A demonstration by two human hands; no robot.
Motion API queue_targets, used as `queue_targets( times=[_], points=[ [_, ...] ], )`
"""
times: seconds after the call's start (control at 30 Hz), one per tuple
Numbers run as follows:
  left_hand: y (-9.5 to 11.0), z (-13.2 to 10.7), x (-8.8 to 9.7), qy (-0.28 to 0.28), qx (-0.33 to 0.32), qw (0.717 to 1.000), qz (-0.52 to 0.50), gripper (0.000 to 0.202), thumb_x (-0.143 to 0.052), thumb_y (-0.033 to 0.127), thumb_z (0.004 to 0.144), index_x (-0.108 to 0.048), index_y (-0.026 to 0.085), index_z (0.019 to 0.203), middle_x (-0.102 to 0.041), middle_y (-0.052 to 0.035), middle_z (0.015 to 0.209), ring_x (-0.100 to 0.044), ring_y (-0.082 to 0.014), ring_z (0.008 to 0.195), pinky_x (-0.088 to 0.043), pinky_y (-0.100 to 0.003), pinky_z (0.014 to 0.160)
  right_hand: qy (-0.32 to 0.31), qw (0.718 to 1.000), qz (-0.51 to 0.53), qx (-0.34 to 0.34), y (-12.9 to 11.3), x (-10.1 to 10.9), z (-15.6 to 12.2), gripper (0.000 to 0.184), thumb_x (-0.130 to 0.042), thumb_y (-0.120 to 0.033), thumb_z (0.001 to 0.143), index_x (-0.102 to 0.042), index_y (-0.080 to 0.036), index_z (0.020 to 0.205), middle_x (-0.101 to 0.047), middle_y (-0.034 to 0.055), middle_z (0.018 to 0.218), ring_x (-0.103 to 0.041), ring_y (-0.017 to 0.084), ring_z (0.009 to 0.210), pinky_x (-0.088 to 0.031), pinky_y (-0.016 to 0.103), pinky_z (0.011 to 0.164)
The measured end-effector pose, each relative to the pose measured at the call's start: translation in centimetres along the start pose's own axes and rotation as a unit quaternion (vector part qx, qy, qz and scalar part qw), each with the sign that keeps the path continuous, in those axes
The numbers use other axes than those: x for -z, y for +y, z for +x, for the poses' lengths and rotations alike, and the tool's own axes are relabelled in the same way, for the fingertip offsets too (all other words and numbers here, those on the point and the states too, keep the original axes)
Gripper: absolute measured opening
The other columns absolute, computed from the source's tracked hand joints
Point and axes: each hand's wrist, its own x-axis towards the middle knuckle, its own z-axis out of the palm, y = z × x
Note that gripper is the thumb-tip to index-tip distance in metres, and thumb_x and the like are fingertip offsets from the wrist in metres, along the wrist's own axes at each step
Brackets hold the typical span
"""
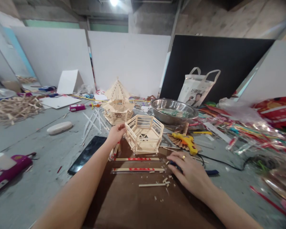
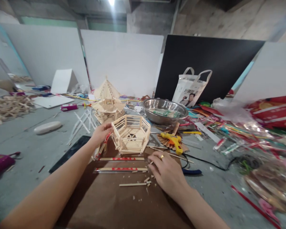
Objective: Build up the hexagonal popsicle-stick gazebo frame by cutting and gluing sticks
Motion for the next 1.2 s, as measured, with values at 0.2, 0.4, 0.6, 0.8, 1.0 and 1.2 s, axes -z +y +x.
queue_targets(
  times=[0.2,0.4,0.6,0.8,1.0,1.2],
  points=[
    [0.3,-0.4,0.2,0.007,0.01,0.998,0.053,0.026,-0.049,0.029,0.065,-0.061,0.012,0.081,-0.063,-0.0036,0.075,-0.054,-0.0156,0.071,-0.041,-0.028,0.069,0.097,0.992,-0.084,-0.009,-0.1,-1.5,5.7,0.033,-0.048,-0.028,0.076,-0.052,-0.014,0.105,-0.054,0.0118,0.103,-0.049,0.024,0.092,-0.04,0.038,0.079],
    [1.1,-0.8,0.8,-0.02,0.022,0.998,0.063,0.024,-0.052,0.031,0.063,-0.06,0.013,0.075,-0.06,-0.0011,0.066,-0.053,-0.0136,0.062,-0.04,-0.025,0.061,0.087,0.995,-0.045,-0.013,2.2,-2.6,8.1,0.024,-0.04,-0.014,0.077,-0.056,-0.017,0.096,-0.052,0.009,0.097,-0.053,0.019,0.085,-0.043,0.032,0.075],
    [2.0,-1.1,1.3,-0.086,0.022,0.995,0.056,0.023,-0.058,0.034,0.059,-0.06,0.013,0.07,-0.056,0.0017,0.058,-0.049,-0.0107,0.055,-0.038,-0.021,0.053,0.084,0.995,-0.043,-0.034,4.0,-2.6,8.8,0.024,-0.042,-0.013,0.075,-0.059,-0.019,0.091,-0.053,0.0074,0.097,-0.054,0.018,0.085,-0.044,0.031,0.075],
    [2.7,-1.6,0.7,-0.14,0.032,0.99,0.008,0.021,-0.06,0.029,0.057,-0.058,0.012,0.071,-0.055,0.0021,0.06,-0.047,-0.0088,0.055,-0.037,-0.02,0.053,0.06,0.994,-0.077,-0.053,5.4,-2.7,9.8,0.024,-0.045,-0.013,0.073,-0.061,-0.017,0.09,-0.056,0.0071,0.094,-0.053,0.019,0.085,-0.041,0.031,0.077],
    [2.7,-2.4,-0.7,-0.172,0.046,0.983,-0.045,0.017,-0.06,0.024,0.058,-0.056,0.013,0.07,-0.055,0.002,0.059,-0.049,-0.0086,0.055,-0.039,-0.021,0.053,0.04,0.995,-0.085,-0.043,7.3,-2.6,10.4,0.029,-0.044,-0.009,0.069,-0.063,-0.017,0.089,-0.057,0.0073,0.095,-0.052,0.019,0.085,-0.04,0.032,0.077],
    [2.4,-2.8,-2.0,-0.16,0.042,0.984,-0.059,0.019,-0.062,0.028,0.057,-0.054,0.014,0.066,-0.053,0.003,0.057,-0.048,-0.0076,0.051,-0.037,-0.02,0.049,0.118,0.993,0.015,-0.027,3.7,-0.7,10.2,0.024,-0.044,-0.012,0.07,-0.062,-0.018,0.085,-0.059,0.0051,0.095,-0.053,0.017,0.089,-0.039,0.032,0.08]
  ],
)
